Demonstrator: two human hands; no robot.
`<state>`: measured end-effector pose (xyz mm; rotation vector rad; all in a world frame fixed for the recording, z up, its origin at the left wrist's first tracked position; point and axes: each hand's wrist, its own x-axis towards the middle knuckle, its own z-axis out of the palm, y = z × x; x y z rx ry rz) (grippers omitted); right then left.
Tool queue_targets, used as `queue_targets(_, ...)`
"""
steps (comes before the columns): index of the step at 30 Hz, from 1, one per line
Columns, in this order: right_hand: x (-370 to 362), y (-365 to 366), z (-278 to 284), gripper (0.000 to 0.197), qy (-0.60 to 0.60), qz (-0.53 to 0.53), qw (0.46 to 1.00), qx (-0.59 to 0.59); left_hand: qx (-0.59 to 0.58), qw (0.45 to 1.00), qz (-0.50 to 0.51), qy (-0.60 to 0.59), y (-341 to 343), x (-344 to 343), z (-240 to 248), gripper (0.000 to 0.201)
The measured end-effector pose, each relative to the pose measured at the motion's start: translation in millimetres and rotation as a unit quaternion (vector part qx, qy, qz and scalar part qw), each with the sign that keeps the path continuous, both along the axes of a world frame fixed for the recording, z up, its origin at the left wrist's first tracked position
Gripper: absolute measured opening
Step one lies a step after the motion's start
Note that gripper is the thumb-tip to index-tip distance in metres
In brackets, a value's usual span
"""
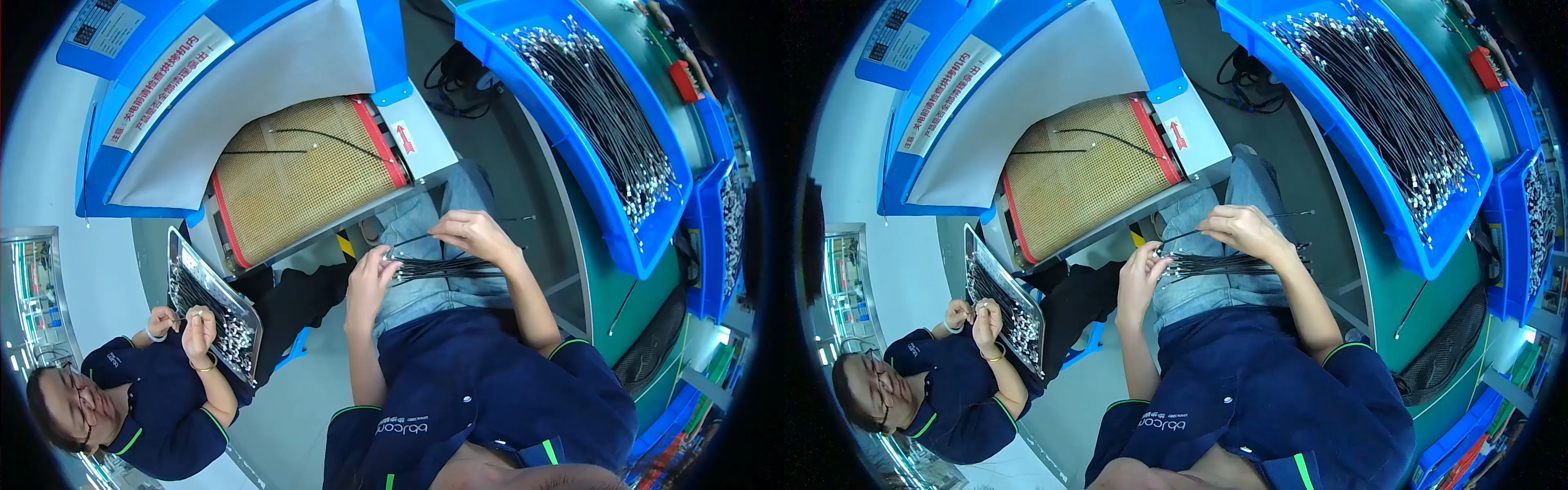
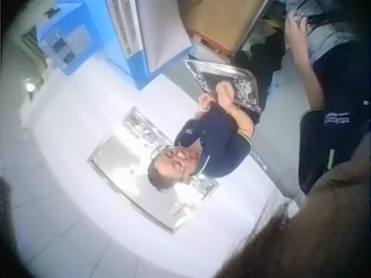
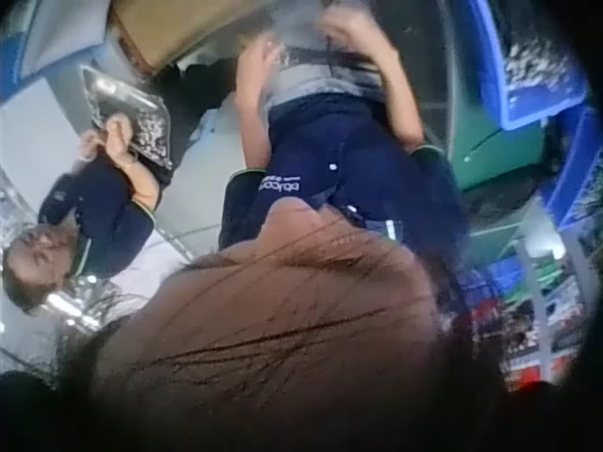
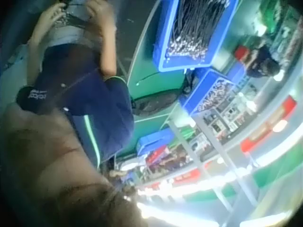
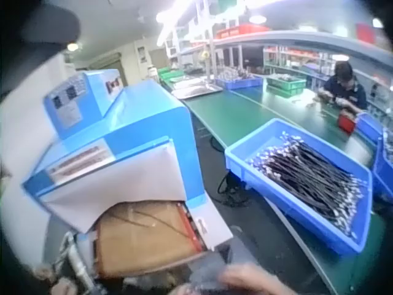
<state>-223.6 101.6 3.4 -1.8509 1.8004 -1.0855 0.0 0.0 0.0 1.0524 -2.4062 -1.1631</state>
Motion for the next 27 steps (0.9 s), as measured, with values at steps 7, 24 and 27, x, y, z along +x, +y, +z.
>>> queue_targets(7, -1, -2, -2, 0.012, -0.053, 0.013, 0.998, 0.006, -0.002, 0.996, -0.071, 0.047, -16, 10, -1, 0.015)
queue_targets(24, 23, -8, -9, 0.013, -0.038, 0.063, 0.996, -0.047, -0.018, 0.988, -0.118, 0.093, -4, -13, -5, 0.016)
queue_targets(27, 24, -7, -7, 0.014, -0.054, 0.057, 0.997, -0.007, -0.118, 0.978, -0.13, 0.114, -5, -14, -7, 0.015)
